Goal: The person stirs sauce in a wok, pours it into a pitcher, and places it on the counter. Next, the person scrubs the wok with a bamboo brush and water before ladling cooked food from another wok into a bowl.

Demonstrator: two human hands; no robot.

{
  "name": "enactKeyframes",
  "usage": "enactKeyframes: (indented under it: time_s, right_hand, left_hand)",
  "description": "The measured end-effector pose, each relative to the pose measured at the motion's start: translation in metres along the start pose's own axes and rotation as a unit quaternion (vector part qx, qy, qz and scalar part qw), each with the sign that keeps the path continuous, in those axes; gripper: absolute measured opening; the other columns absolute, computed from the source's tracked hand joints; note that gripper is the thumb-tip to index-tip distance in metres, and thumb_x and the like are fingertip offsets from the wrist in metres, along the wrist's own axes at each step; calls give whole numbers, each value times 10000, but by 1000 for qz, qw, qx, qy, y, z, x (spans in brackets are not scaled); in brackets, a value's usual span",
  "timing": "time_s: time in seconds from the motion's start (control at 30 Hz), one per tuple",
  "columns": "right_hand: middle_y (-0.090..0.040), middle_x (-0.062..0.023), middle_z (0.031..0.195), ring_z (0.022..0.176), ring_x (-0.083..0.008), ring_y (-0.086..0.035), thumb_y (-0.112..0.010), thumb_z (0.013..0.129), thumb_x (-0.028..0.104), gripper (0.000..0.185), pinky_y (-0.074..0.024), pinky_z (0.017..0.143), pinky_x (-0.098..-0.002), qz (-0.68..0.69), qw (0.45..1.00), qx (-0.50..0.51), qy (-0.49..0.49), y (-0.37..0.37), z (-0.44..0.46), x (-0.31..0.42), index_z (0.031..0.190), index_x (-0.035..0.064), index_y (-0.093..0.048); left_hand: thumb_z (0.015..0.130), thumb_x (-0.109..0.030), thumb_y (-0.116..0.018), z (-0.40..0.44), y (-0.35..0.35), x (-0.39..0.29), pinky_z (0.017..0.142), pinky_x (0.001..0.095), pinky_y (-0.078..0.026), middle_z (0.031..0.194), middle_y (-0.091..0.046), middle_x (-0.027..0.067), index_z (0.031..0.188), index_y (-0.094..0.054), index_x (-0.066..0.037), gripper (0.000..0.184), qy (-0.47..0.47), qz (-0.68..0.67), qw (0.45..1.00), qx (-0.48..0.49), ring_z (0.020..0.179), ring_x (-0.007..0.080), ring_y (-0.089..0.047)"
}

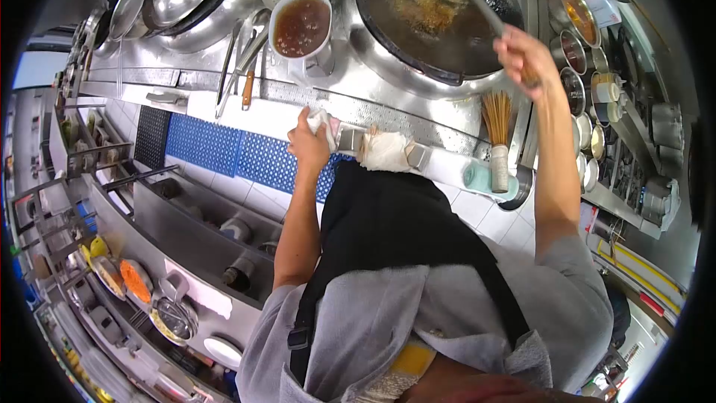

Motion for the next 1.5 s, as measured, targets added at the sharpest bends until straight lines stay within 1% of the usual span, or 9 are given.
enactKeyframes:
  time_s: [0.07, 0.17, 0.37, 0.47, 0.53, 0.73, 0.9, 1.2, 1.5]
  right_hand:
    - [-550, 14, 697, 464, -51, -464, -617, 965, 135, 224, -376, 375, -225, -103, 994, -41, -12, 6, -22, -6, 1134, -4, -571]
    - [-560, -8, 686, 442, -77, -476, -620, 930, 71, 667, -359, 376, -253, -303, 951, -60, 35, 31, -21, -13, 1541, -41, -380]
    - [-529, -16, 630, 432, -97, -465, -580, 974, 70, 605, -345, 358, -285, -368, 912, -51, 173, -27, 86, 36, 1546, 5, -395]
    - [-728, -145, 926, 721, -242, -696, -639, 920, 178, 496, -550, 697, -400, -446, 864, -84, 219, -70, 179, 49, 1395, 48, -579]
    - [-712, -225, 1173, 1112, -409, -662, -645, 874, 163, 464, -496, 978, -457, -486, 836, -93, 237, -94, 239, 44, 1319, 35, -614]
    - [-568, -79, 732, 614, -114, -559, -619, 970, 86, 88, -402, 471, -271, -38, 995, 90, 19, -137, 298, 30, 963, -1, -609]
    - [-568, -46, 884, 611, -43, -474, -624, 986, 114, 184, -374, 471, -227, 230, 931, 281, -18, -121, 239, 25, 1023, -44, -538]
    - [-591, -53, 921, 601, -33, -495, -608, 993, 133, 194, -423, 424, -206, 155, 982, 98, 36, -72, 17, 0, 1128, 21, -526]
    - [-601, -26, 777, 594, -88, -545, -581, 993, 125, 132, -458, 445, -247, -43, 996, -84, 9, -6, -50, -117, 1105, 57, -566]
  left_hand:
    - [931, -156, -633, 2, -13, 1, 1082, 623, -224, 1365, -577, 228, 1512, -404, -76, 629, 22, 62, 998, -6, 1321, 416, -406]
    - [916, -176, -650, -2, -17, 7, 1079, 616, -242, 1347, -588, 222, 1492, -415, -35, 638, 14, 57, 998, -16, 1305, 416, -427]
    - [970, -293, -625, 7, 25, -34, 1114, 546, -294, 1299, -545, 233, 1451, -438, 32, 610, -54, 47, 975, -210, 1284, 409, -448]
    - [1057, -373, -559, 41, 49, -57, 1038, 393, -417, 1191, -641, 212, 1259, -607, 65, 485, -101, -133, 951, -260, 1135, 321, -578]
    - [1040, -379, -596, 60, 44, -59, 944, 374, -451, 1017, -676, 141, 1093, -662, 45, 432, -68, -284, 944, -155, 970, 258, -597]
    - [1029, -225, -575, 78, 51, -76, 752, 265, -459, 844, -691, 55, 867, -669, 1, 294, -72, -435, 891, -105, 784, 98, -586]
    - [1002, -170, -519, 96, 61, -51, 717, 278, -468, 819, -678, 66, 887, -664, 17, 263, -74, -472, 864, -159, 736, 126, -590]
    - [1038, -334, -607, 114, 71, -48, 576, 276, -444, 721, -667, 31, 839, -714, 25, 424, -61, -555, 808, -188, 611, 102, -568]
    - [939, -469, -723, 116, 69, -51, 618, 388, -476, 659, -678, 107, 733, -711, 2, 514, -32, -386, 887, -251, 629, 192, -606]
Point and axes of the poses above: each hand's wrist, its own z-axis towards the middle knuckle, its own y-axis out of the back of the hand, x = y × z, the point moved 5 cm from there along z, towards the middle knuckle
